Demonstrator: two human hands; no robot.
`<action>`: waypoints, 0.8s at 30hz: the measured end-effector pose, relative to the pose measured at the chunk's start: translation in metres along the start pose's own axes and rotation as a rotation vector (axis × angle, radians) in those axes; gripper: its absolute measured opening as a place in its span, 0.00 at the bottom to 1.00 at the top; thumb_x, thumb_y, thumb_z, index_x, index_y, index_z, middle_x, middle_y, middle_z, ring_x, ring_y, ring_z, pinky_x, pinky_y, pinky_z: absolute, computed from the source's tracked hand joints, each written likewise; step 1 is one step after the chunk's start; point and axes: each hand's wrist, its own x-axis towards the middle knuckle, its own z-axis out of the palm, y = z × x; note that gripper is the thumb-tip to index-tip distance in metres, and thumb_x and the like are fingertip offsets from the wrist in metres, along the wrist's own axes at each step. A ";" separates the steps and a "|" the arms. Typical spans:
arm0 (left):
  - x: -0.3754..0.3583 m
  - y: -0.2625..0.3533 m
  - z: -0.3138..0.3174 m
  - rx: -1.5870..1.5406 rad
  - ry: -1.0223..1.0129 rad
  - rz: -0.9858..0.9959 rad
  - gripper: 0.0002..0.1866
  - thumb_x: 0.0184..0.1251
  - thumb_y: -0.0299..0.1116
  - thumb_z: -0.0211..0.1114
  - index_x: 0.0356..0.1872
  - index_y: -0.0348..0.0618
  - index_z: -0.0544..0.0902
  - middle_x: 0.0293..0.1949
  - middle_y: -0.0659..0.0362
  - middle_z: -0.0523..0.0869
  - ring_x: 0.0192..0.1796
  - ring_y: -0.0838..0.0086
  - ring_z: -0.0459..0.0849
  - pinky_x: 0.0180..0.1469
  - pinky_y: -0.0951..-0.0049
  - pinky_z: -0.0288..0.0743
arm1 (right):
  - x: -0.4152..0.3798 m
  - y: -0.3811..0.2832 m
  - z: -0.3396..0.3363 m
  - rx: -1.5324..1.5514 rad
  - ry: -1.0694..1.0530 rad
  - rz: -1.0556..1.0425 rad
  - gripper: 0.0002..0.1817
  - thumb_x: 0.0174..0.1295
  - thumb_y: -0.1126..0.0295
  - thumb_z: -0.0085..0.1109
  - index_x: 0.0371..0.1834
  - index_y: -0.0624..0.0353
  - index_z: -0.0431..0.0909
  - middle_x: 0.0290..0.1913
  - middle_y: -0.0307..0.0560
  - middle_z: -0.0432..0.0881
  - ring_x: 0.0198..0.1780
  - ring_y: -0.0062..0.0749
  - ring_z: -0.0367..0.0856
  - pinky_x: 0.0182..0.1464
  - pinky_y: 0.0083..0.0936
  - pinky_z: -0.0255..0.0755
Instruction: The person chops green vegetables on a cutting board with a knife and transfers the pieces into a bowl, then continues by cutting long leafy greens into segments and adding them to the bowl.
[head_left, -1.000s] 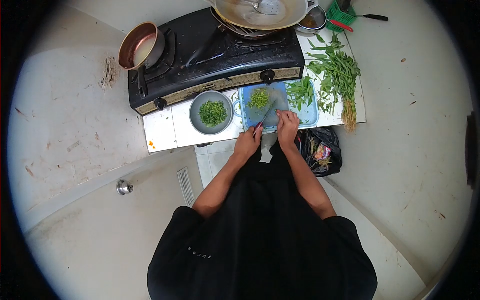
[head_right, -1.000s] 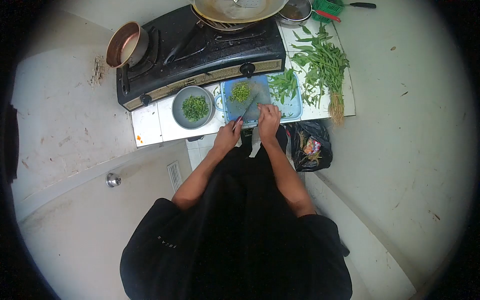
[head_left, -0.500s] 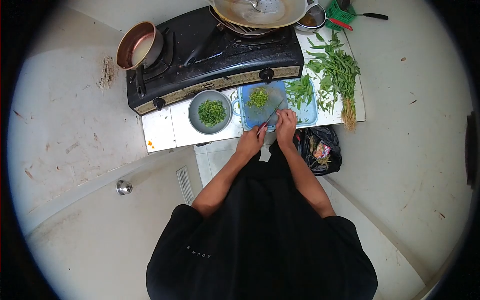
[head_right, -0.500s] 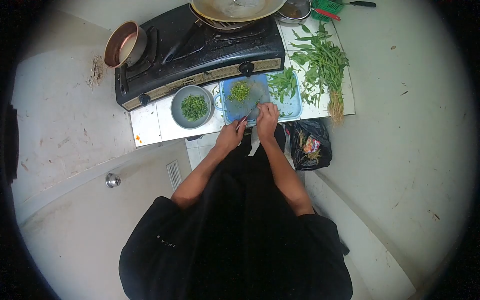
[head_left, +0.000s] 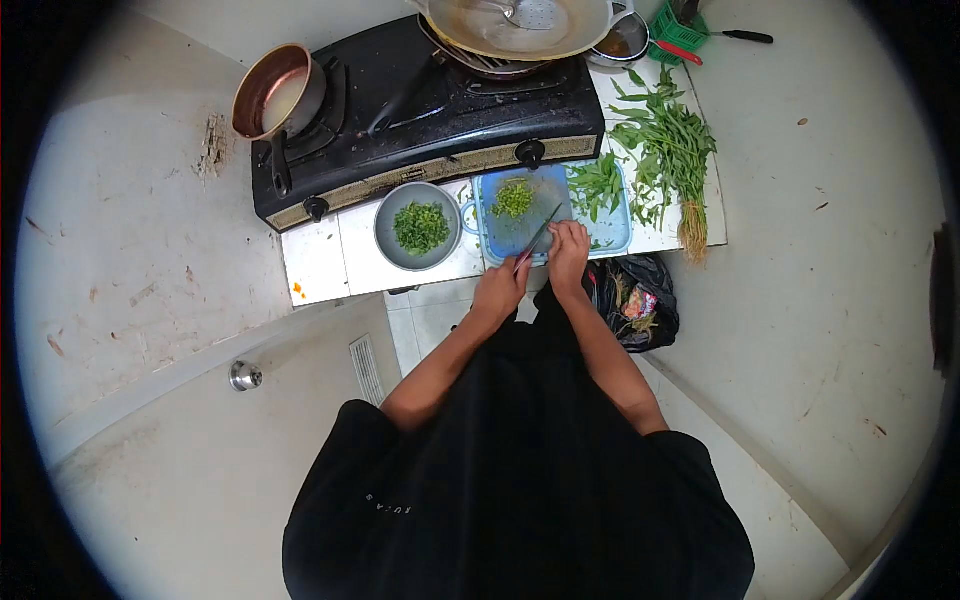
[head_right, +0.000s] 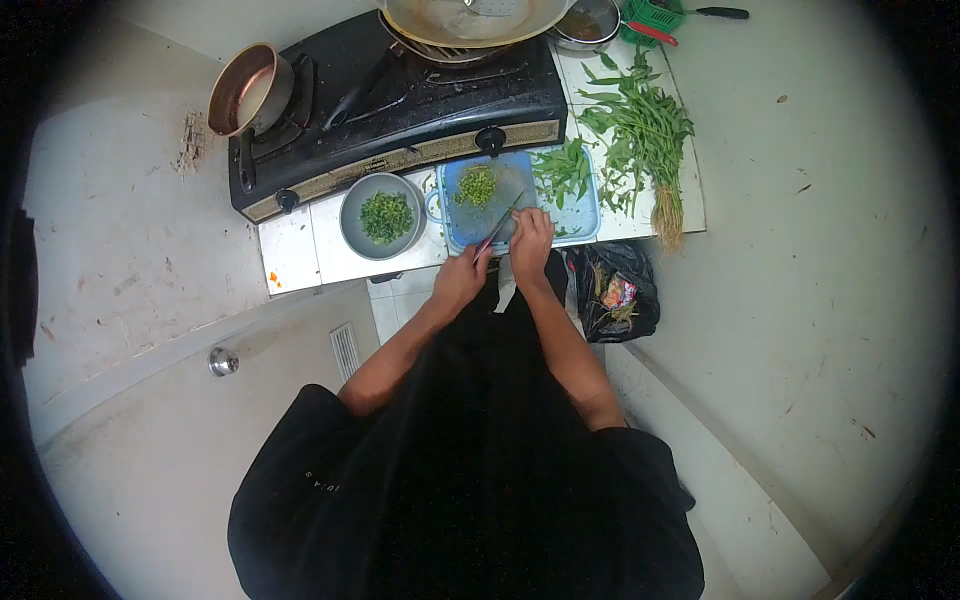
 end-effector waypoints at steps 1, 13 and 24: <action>-0.006 -0.006 -0.002 0.002 -0.002 0.003 0.22 0.77 0.50 0.55 0.42 0.37 0.82 0.31 0.32 0.85 0.39 0.35 0.85 0.41 0.39 0.78 | 0.001 -0.001 -0.001 0.017 0.003 0.002 0.07 0.58 0.80 0.61 0.38 0.60 0.83 0.39 0.47 0.79 0.44 0.46 0.77 0.49 0.39 0.69; 0.020 -0.013 -0.008 -0.016 0.081 -0.027 0.24 0.77 0.52 0.55 0.44 0.37 0.83 0.29 0.35 0.85 0.36 0.34 0.84 0.41 0.42 0.78 | 0.001 0.001 -0.005 0.067 -0.007 -0.015 0.14 0.55 0.83 0.61 0.44 0.58 0.87 0.40 0.47 0.82 0.46 0.44 0.79 0.49 0.39 0.69; 0.012 -0.003 -0.011 -0.081 -0.029 -0.017 0.24 0.76 0.53 0.55 0.41 0.37 0.82 0.32 0.33 0.85 0.40 0.34 0.85 0.44 0.40 0.78 | 0.007 -0.004 -0.005 0.065 0.034 0.013 0.07 0.57 0.80 0.65 0.38 0.61 0.87 0.37 0.48 0.82 0.42 0.46 0.79 0.47 0.38 0.71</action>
